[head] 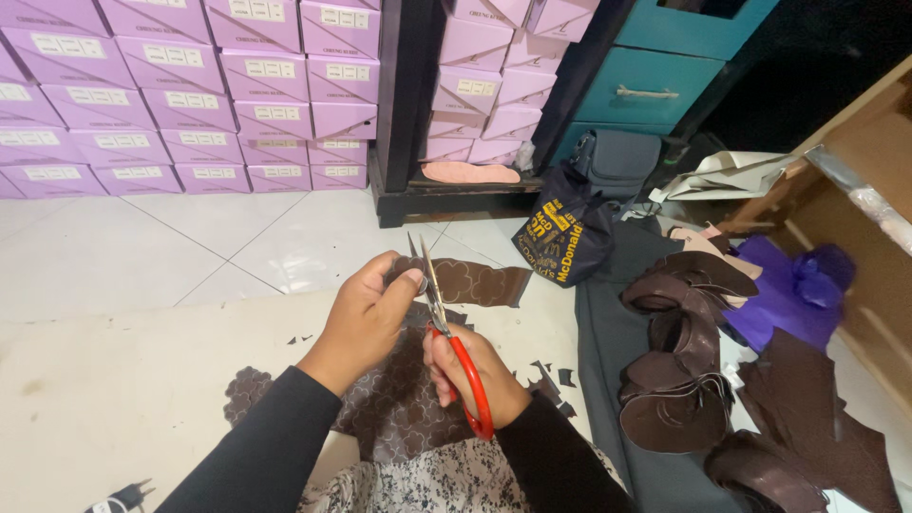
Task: The person sits on the floor and uses red-handled scissors to cut cloud-shaped pieces from a brown patterned fabric. They hold the fabric with the left hand and cut with the right, periodically repositioning the material and stacking the cut pieces on the floor.
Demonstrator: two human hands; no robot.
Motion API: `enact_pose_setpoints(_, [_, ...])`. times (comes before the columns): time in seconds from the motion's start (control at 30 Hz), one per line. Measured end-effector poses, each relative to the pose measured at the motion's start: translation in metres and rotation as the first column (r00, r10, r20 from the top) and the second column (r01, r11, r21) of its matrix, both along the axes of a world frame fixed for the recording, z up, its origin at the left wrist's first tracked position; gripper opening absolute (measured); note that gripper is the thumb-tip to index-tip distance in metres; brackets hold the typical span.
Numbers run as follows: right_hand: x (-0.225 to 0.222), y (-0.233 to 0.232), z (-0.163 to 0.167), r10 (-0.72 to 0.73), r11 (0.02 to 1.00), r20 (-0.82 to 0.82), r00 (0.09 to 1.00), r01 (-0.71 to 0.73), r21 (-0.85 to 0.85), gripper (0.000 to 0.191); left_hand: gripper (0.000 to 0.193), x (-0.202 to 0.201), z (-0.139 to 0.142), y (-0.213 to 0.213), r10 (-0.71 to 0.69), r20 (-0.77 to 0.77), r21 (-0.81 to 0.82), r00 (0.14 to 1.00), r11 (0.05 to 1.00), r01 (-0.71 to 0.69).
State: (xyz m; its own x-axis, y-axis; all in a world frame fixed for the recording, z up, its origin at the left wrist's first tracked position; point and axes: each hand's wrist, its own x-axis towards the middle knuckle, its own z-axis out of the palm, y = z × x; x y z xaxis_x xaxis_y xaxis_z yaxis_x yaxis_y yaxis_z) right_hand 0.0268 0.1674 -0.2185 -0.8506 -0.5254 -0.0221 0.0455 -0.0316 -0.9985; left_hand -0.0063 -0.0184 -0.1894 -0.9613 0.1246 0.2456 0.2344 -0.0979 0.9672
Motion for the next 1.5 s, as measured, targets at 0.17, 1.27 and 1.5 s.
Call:
enact_pose_setpoints(0.17, [0.000,0.004,0.004,0.022,0.999,-0.048,0.999,-0.021,0.030,0.043,0.021,-0.003,-0.002,-0.002,-0.043,0.016,0.045,0.999,0.998,0.043])
enact_pose_setpoints(1.27, [-0.005,0.009,0.003,0.097,0.988,-0.020,0.995,-0.093,0.121,0.042,0.018,-0.002,-0.006,-0.002,0.071,0.082,-0.144,0.994,0.988,-0.059])
enact_pose_setpoints(1.5, [-0.005,0.012,0.001,0.151,0.988,0.003,0.989,-0.151,0.024,0.042,0.017,-0.004,-0.010,0.002,-0.043,0.116,0.141,0.992,0.990,0.027])
